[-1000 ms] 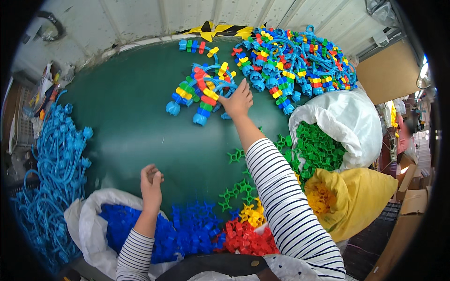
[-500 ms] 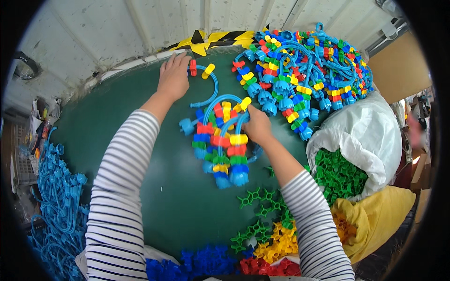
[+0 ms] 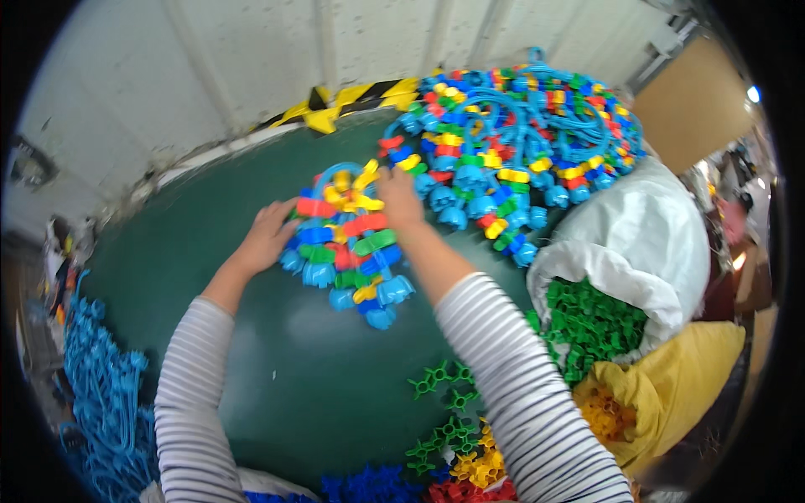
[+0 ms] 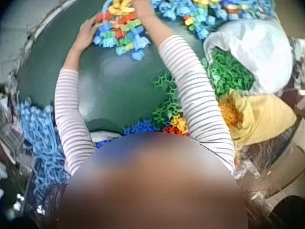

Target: The person repeatedly picks up blue plastic cords and attaches small colorful plastic pieces to them one at a time. The assembled cords are placed on the table. The person works continuously with the cords and pieces from multiple colored piles.

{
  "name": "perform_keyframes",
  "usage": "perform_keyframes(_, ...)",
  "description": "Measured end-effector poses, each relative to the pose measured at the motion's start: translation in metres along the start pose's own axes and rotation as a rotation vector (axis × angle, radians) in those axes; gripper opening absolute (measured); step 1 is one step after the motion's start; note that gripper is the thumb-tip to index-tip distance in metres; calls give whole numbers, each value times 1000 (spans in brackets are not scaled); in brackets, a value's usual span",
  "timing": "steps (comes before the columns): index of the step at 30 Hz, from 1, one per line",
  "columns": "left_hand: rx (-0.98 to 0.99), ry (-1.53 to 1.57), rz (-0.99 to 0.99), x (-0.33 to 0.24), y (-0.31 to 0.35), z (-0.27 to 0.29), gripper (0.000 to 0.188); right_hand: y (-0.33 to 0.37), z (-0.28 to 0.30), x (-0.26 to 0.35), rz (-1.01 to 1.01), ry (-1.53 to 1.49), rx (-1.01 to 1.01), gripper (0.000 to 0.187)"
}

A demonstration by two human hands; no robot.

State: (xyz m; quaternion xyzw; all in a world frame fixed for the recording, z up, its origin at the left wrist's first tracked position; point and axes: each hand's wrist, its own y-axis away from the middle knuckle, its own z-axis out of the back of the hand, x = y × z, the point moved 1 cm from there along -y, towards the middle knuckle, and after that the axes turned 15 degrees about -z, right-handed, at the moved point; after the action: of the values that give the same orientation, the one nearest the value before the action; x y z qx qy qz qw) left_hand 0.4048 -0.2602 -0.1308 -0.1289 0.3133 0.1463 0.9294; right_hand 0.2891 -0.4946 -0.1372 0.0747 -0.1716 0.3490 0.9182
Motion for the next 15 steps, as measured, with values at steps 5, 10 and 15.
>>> perform_keyframes(5, -293, 394, 53, 2, 46, -1, 58, 0, -5, 1, -91, -11, 247, 31)
perform_keyframes(10, -552, -84, 299, -15, 118, -22, 46, 7, 31, 3, 36, -113, 216, 36)
perform_keyframes(15, -322, -459, 147, -51, 154, -48, 40, -22, 103, 13, 156, -131, 184, 40)
